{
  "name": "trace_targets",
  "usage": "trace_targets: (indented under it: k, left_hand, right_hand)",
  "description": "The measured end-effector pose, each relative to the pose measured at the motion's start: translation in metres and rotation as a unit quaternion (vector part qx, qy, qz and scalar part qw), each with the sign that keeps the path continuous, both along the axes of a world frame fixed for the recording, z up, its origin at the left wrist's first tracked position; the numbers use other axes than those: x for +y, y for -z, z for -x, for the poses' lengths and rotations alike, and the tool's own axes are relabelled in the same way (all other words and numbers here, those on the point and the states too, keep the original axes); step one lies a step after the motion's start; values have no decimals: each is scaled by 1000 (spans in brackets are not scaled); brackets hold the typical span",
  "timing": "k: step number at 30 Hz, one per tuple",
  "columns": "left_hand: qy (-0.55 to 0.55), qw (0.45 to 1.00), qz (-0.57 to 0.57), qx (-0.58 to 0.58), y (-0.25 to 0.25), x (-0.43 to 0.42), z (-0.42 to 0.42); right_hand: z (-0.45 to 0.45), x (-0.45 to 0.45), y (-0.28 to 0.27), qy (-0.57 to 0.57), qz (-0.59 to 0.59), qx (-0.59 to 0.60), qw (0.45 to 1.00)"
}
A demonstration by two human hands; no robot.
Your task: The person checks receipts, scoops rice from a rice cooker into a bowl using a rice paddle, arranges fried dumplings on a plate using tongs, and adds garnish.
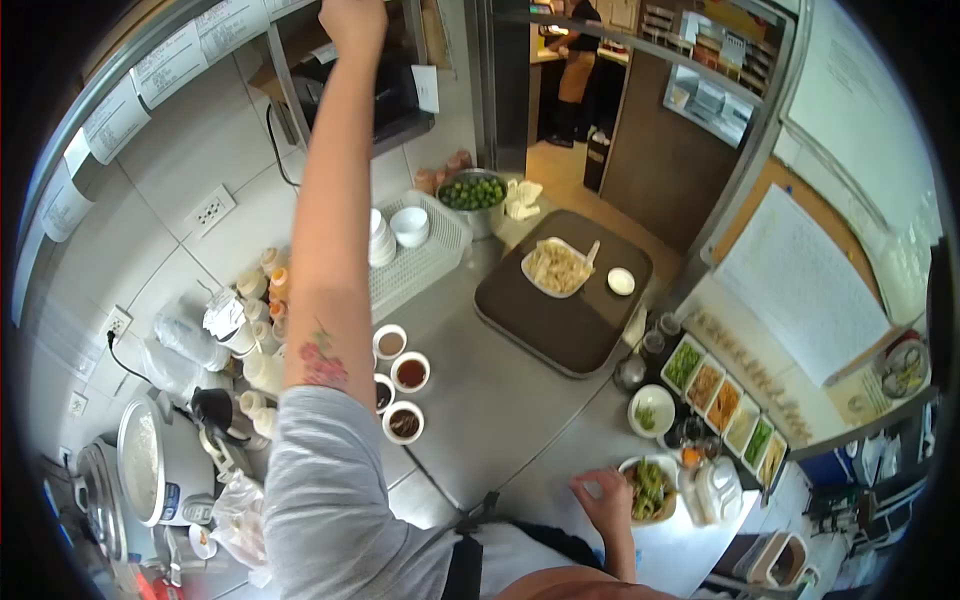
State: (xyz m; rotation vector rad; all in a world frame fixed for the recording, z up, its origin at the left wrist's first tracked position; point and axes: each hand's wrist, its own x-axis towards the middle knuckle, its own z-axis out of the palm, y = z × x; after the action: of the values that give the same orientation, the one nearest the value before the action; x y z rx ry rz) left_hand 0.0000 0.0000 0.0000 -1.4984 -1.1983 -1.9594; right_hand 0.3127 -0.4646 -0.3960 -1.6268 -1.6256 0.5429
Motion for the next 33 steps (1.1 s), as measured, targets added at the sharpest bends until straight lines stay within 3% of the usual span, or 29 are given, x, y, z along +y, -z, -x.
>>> trace_targets:
  k: [1, 2, 3, 4, 5, 6, 7, 8, 9, 10, 11, 12, 13, 15, 19, 27, 30, 33]
  left_hand:
    - [92, 995, 22, 5, -2, 11, 6]
    - [88, 995, -12, 44, 6, 13, 3]
    - [193, 975, 56, 97, 33, -36, -3]
    - [300, 947, 89, 68, 61, -56, -16]
    - [189, 948, 210, 144, 109, -50, 1]
    - [268, 911, 259, 176, 156, -120, -32]
    - [392, 863, 301, 104, 226, -169, -52]
    - [291, 866, 381, 144, 293, -225, -68]
    - [366, 796, 462, 138, 343, -268, -74]
    - [465, 726, 507, 12, 412, -297, -78]
    - [487, 683, 535, -98, 475, -325, -80]
    - [463, 694, 544, -90, 522, -348, -77]
    - [402, 748, 528, 14, 539, -365, -73]
    - [262, 813, 466, 231, 561, -384, -65]
    - [295, 760, 484, 318, 560, -388, -51]
    - [321, 705, 528, 347, 562, -379, -43]
    - [325, 704, 527, 347, 556, -378, -40]
    - [317, 712, 519, 351, 557, -380, -41]
  right_hand:
    - [2, 7, 8, -4, -7, -26, 1000]
    - [6, 8, 16, -3, -5, -51, 999]
    - [33, -36, 20, -1, -1, -16, 1000]
    - [32, -25, 23, 1, -30, -4, 1000]
    - [36, -18, 20, 27, -35, 12, 999]
    - [37, -8, 18, 31, -46, 35, 998]
    - [41, -3, 23, 46, -65, 51, 996]
    - [47, 1, 28, 66, -60, 77, 993]
    - [52, 10, 34, 84, -63, 102, 989]
    - [55, 18, 40, 79, -53, 79, 992]
    - [59, 23, 48, 72, -40, 58, 995]
    - [64, 29, 59, 58, -56, 7, 997]
    - [68, 35, 72, 39, -74, -44, 996]
    - [76, 44, 99, -19, -66, -100, 993]
    - [76, 55, 135, -95, -69, -168, 979]
    - [102, 71, 130, -179, -104, -249, 946]
    - [95, 73, 129, -164, -67, -346, 921]
    - [48, 71, 113, -119, 31, -360, 925]
